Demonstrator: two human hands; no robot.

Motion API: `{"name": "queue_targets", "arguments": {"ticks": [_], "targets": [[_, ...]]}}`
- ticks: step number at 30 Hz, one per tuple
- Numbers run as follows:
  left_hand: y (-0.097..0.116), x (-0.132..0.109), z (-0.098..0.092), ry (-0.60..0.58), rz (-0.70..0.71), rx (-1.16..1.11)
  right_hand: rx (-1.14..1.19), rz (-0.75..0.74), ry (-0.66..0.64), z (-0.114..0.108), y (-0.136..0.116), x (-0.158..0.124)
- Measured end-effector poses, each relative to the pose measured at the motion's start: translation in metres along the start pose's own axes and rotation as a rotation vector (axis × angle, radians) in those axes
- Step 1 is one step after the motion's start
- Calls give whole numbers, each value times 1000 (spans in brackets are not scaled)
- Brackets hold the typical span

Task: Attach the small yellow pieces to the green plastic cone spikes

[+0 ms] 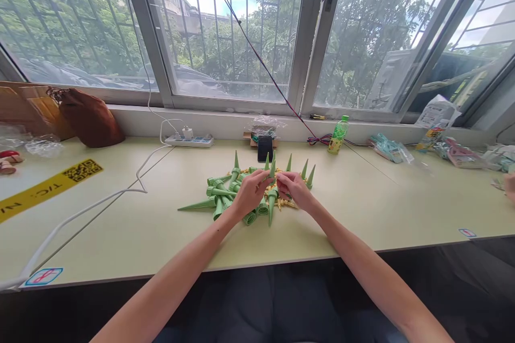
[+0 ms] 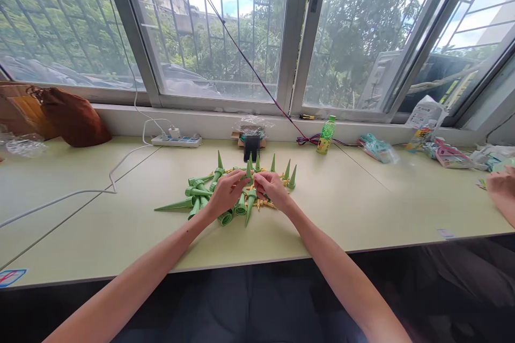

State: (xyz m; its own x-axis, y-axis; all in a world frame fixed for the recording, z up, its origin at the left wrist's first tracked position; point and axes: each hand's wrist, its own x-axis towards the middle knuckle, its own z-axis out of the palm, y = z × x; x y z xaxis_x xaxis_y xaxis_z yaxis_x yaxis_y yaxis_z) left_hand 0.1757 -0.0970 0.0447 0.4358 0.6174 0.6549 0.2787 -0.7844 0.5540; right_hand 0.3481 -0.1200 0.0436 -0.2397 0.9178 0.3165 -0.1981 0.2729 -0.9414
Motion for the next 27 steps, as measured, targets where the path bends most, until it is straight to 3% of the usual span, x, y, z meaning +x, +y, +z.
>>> {"name": "queue_targets", "arguments": {"ticks": [16, 27], "targets": [[-2, 4, 1, -25, -152, -131, -413, -103, 21, -9, 10, 1], [3, 5, -7, -156, -344, -285, -765, -218, 25, -15, 12, 2]]}}
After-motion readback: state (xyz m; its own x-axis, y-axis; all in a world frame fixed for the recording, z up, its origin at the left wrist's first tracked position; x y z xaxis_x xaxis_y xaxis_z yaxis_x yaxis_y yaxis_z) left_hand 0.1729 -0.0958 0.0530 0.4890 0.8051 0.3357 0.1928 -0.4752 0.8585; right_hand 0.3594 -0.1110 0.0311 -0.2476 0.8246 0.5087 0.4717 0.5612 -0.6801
